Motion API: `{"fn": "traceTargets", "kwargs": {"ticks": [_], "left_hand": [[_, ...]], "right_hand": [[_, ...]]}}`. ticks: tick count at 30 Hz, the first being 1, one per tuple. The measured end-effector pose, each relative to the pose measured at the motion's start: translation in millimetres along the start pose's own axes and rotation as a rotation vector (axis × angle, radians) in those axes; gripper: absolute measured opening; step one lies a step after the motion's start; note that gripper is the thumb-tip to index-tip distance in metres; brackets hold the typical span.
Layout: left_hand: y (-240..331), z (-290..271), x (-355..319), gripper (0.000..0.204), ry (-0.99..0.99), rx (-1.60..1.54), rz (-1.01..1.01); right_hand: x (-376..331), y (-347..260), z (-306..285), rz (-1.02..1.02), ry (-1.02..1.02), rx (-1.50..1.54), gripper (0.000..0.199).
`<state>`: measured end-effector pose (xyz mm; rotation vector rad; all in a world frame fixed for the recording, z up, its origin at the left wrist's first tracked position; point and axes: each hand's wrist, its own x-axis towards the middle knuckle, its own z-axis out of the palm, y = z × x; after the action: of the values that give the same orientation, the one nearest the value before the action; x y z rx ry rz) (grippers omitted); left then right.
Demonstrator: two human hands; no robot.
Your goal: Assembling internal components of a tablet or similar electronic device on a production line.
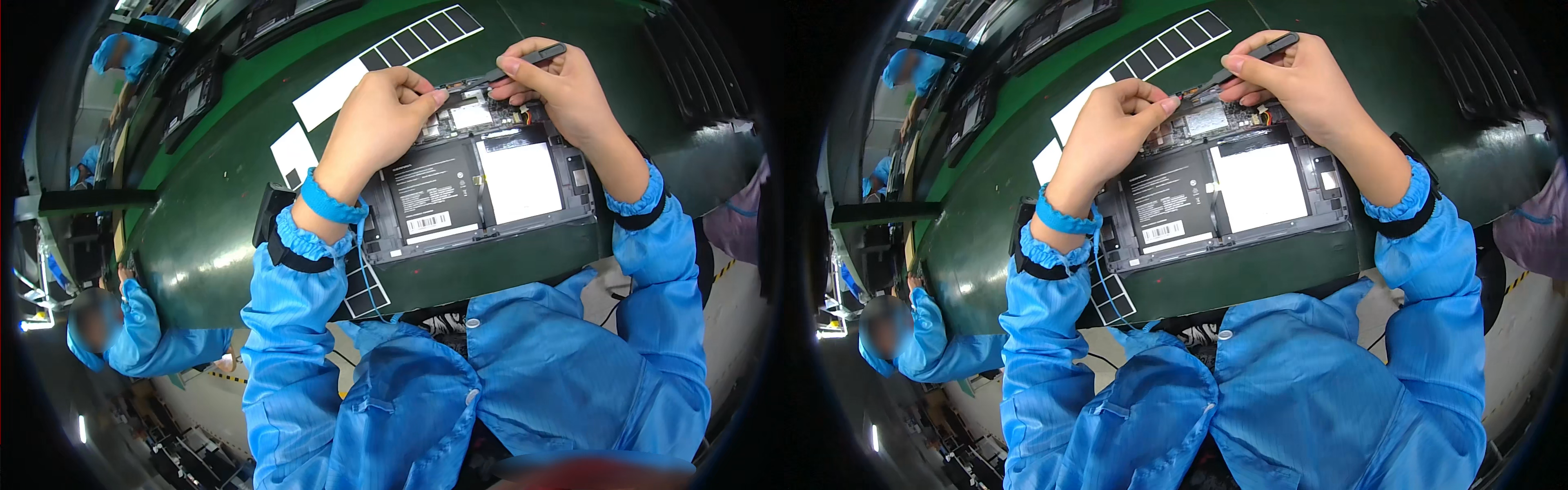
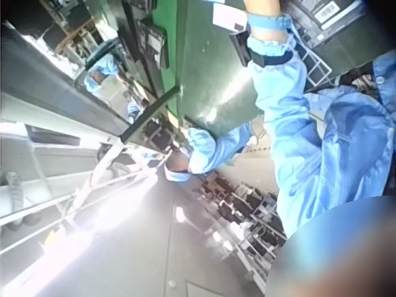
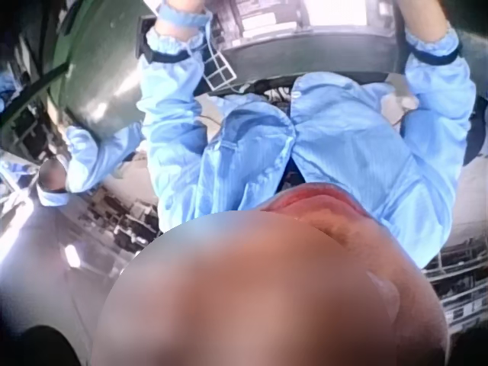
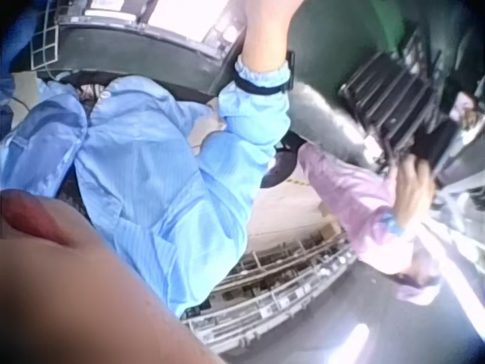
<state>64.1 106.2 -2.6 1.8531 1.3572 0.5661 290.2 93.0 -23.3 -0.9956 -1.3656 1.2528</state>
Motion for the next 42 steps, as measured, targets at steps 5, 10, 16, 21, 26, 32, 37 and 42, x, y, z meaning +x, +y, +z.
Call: {"fn": "traceTargets", "kwargs": {"ticks": [5,10,16,21,26,32,37,42], "left_hand": [[-2,2,5,0.024,0.001,0.048,0.029],[-6,4,7,0.024,0.026,0.115,0.042],[-6,12,7,0.024,0.112,0.151,0.051],[-3,15,6,0.025,0.164,0.201,0.059],[-2,14,5,0.025,0.177,0.214,0.054],[-5,17,6,0.026,0.205,0.215,0.075],[-2,15,7,0.028,0.218,0.291,0.097],[-5,13,10,0.032,0.207,0.317,0.078]], "right_hand": [[1,3,1,-0.022,0.007,0.017,0.019],[3,4,4,-0.03,0.013,0.012,0.019],[5,6,3,-0.04,0.037,-0.05,0.019],[3,7,3,-0.055,0.05,-0.1,0.019],[3,2,7,-0.01,0.074,-0.114,0.019],[2,4,7,-0.007,0.092,-0.128,0.019],[4,4,6,-0.019,0.072,-0.155,0.019],[5,3,7,-0.024,0.065,-0.147,0.019]]}}
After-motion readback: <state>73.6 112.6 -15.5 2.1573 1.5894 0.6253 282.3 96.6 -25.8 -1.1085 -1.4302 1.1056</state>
